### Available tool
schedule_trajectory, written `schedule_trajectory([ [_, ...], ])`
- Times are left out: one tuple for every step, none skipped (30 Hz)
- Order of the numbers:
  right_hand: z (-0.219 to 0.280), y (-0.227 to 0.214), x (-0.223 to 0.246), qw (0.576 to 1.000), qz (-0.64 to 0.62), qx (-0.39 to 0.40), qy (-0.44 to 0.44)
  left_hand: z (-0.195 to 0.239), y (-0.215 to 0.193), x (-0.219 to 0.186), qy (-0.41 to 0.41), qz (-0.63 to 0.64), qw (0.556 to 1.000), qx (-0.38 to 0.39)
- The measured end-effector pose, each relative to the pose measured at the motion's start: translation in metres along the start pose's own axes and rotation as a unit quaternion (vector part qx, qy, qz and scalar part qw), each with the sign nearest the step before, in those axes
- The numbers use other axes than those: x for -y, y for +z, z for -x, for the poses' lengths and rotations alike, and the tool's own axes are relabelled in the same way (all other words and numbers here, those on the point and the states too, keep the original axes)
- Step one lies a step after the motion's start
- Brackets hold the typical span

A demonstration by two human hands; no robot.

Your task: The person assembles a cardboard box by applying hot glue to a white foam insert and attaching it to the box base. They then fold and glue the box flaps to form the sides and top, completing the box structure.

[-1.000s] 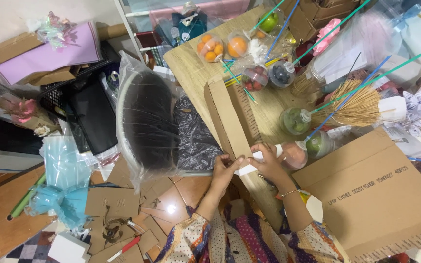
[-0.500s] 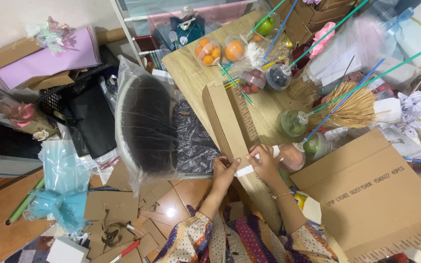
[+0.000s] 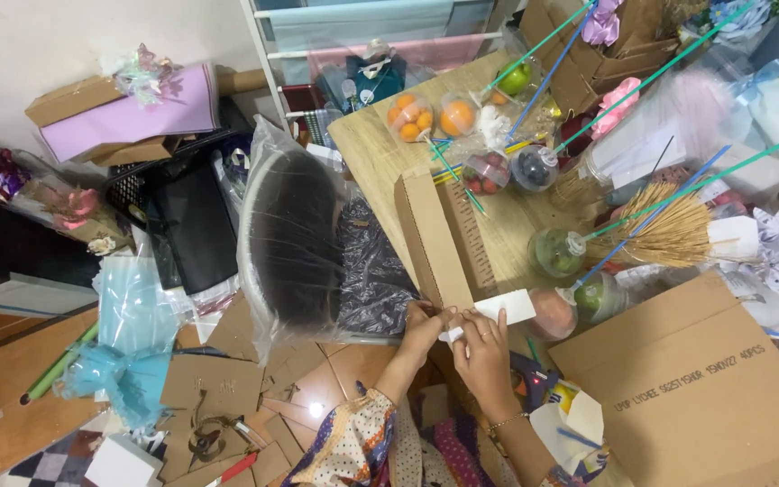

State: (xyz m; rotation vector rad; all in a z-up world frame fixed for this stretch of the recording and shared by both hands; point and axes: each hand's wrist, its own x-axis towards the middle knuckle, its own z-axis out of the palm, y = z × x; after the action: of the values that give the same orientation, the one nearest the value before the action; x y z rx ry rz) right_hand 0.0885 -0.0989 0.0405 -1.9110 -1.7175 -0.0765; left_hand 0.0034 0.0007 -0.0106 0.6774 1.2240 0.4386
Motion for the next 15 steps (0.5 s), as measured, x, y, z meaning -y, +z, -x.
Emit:
schedule_trajectory([
  [-0.001, 0.000, 0.002, 1.000, 0.015, -0.006, -0.001, -0.004, 0.000, 0.004, 0.005, 0.010, 1.000, 0.003],
  [-0.001, -0.002, 0.004, 1.000, 0.014, -0.006, -0.001, 0.002, -0.002, 0.000, 0.006, 0.010, 1.000, 0.002],
  [-0.003, -0.004, 0.006, 1.000, 0.027, -0.001, 0.004, 0.006, -0.003, -0.006, -0.001, -0.003, 1.000, 0.010],
  [-0.006, -0.006, 0.008, 0.999, 0.040, 0.005, 0.009, 0.010, -0.003, -0.011, -0.007, -0.016, 1.000, 0.019],
  [-0.006, -0.006, 0.009, 0.999, 0.041, 0.005, 0.010, 0.011, -0.006, -0.012, -0.007, -0.016, 1.000, 0.019],
  [-0.007, -0.006, 0.011, 0.999, 0.050, 0.000, 0.006, 0.011, -0.009, -0.014, -0.006, -0.018, 0.999, 0.035],
  [-0.011, -0.007, 0.010, 0.998, 0.059, -0.004, 0.001, 0.011, -0.009, -0.017, -0.005, -0.017, 0.999, 0.050],
  [-0.003, -0.009, 0.006, 0.998, 0.061, -0.003, -0.002, 0.028, -0.004, -0.027, -0.004, -0.014, 0.999, 0.051],
  [-0.003, -0.004, 0.005, 0.995, 0.096, 0.012, 0.006, 0.040, -0.007, -0.045, -0.032, -0.048, 0.996, 0.063],
  [-0.003, 0.002, 0.005, 0.991, 0.130, 0.027, 0.014, 0.053, -0.009, -0.061, -0.061, -0.082, 0.992, 0.075],
  [-0.005, 0.000, 0.010, 0.991, 0.130, 0.028, 0.017, 0.050, -0.017, -0.071, -0.063, -0.084, 0.992, 0.075],
  [-0.008, -0.001, 0.014, 0.991, 0.129, 0.032, 0.029, 0.045, -0.024, -0.080, -0.042, -0.125, 0.989, 0.071],
  [-0.013, -0.001, 0.016, 0.990, 0.133, 0.034, 0.043, 0.037, -0.028, -0.091, -0.019, -0.167, 0.983, 0.070],
  [-0.010, 0.000, 0.016, 0.989, 0.136, 0.032, 0.048, 0.005, -0.038, -0.087, -0.019, -0.170, 0.982, 0.075],
  [-0.010, 0.003, 0.016, 0.989, 0.143, 0.020, 0.043, -0.028, -0.047, -0.085, 0.045, -0.170, 0.984, 0.036],
])
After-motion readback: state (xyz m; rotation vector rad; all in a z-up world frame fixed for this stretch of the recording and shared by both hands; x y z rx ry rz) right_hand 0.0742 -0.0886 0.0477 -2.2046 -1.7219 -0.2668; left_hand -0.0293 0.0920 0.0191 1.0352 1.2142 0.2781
